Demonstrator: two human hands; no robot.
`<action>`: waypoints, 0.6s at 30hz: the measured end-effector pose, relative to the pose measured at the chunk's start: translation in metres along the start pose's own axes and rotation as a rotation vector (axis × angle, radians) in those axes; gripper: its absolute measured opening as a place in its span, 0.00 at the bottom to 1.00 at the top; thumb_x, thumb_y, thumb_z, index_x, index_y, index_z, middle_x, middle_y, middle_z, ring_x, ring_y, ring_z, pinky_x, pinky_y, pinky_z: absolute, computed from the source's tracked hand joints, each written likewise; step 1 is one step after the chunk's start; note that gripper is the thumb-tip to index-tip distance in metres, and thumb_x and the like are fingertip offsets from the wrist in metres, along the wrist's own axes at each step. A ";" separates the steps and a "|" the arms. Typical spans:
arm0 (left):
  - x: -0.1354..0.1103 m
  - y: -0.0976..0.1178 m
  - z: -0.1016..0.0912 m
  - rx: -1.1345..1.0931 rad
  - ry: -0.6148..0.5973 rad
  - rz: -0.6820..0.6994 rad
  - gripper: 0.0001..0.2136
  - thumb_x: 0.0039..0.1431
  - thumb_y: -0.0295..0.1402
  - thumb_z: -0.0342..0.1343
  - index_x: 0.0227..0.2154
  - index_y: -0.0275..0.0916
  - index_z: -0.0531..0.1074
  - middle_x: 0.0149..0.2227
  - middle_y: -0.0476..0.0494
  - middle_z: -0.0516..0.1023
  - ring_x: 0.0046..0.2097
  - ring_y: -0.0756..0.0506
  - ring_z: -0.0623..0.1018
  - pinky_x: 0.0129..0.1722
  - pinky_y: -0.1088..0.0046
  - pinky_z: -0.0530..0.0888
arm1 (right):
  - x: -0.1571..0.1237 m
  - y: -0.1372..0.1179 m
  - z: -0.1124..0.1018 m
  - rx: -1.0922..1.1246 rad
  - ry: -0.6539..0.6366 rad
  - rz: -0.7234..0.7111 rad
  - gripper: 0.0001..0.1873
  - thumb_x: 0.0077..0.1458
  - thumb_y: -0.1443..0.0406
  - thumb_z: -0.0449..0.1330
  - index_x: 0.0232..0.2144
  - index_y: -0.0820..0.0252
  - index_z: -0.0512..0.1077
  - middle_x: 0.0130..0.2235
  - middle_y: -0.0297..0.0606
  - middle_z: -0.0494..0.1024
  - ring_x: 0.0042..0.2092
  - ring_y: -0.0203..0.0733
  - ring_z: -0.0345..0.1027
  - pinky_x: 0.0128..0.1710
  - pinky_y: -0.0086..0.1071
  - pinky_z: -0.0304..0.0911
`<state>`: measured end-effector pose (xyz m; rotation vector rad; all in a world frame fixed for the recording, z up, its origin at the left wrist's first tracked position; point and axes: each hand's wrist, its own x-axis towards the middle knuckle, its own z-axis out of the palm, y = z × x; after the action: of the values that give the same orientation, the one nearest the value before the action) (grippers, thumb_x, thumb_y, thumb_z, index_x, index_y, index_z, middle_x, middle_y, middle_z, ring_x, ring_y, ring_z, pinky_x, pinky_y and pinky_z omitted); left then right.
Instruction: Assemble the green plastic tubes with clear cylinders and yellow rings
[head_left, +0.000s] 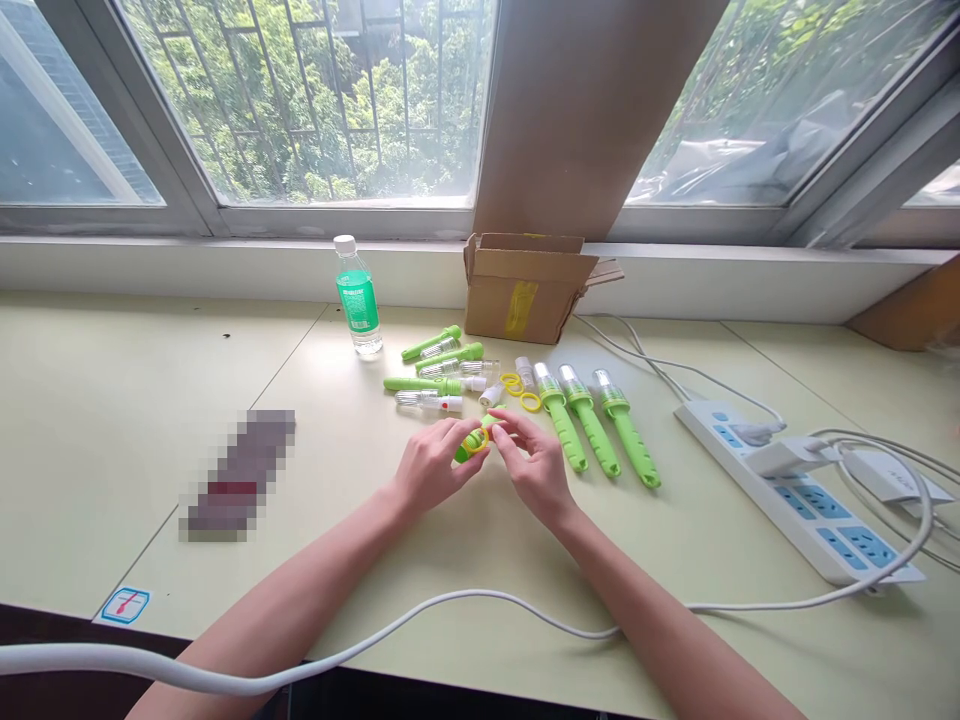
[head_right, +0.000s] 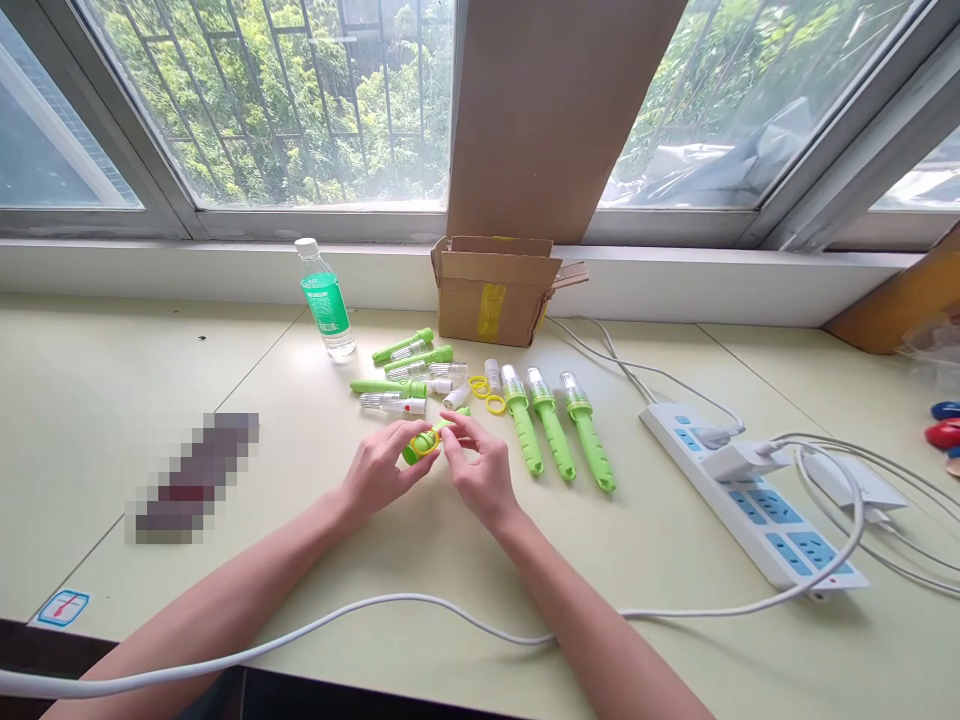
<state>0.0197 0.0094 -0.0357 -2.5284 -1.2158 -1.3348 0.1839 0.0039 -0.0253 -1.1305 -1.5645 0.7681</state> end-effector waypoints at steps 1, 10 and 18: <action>0.000 0.000 0.000 -0.006 0.013 0.000 0.11 0.59 0.36 0.54 0.43 0.39 0.66 0.35 0.44 0.78 0.34 0.48 0.78 0.31 0.74 0.73 | 0.001 0.003 -0.002 -0.032 0.000 -0.035 0.15 0.57 0.66 0.54 0.47 0.56 0.71 0.38 0.40 0.78 0.41 0.44 0.73 0.41 0.40 0.71; 0.000 0.003 -0.004 -0.062 0.088 0.041 0.11 0.58 0.32 0.55 0.43 0.39 0.65 0.36 0.44 0.79 0.34 0.48 0.79 0.32 0.73 0.75 | 0.007 0.020 -0.004 -0.527 -0.214 -0.417 0.25 0.50 0.71 0.56 0.53 0.57 0.66 0.53 0.45 0.68 0.57 0.53 0.58 0.55 0.50 0.59; 0.000 -0.002 -0.005 -0.044 0.125 -0.013 0.11 0.58 0.31 0.55 0.44 0.40 0.66 0.43 0.40 0.77 0.45 0.44 0.77 0.42 0.67 0.76 | 0.011 0.026 -0.006 -0.571 -0.099 -0.473 0.11 0.54 0.68 0.57 0.42 0.56 0.71 0.43 0.43 0.75 0.49 0.51 0.65 0.49 0.46 0.61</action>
<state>0.0151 0.0083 -0.0333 -2.4266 -1.1942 -1.5133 0.1967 0.0230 -0.0426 -1.0520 -2.1051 0.0530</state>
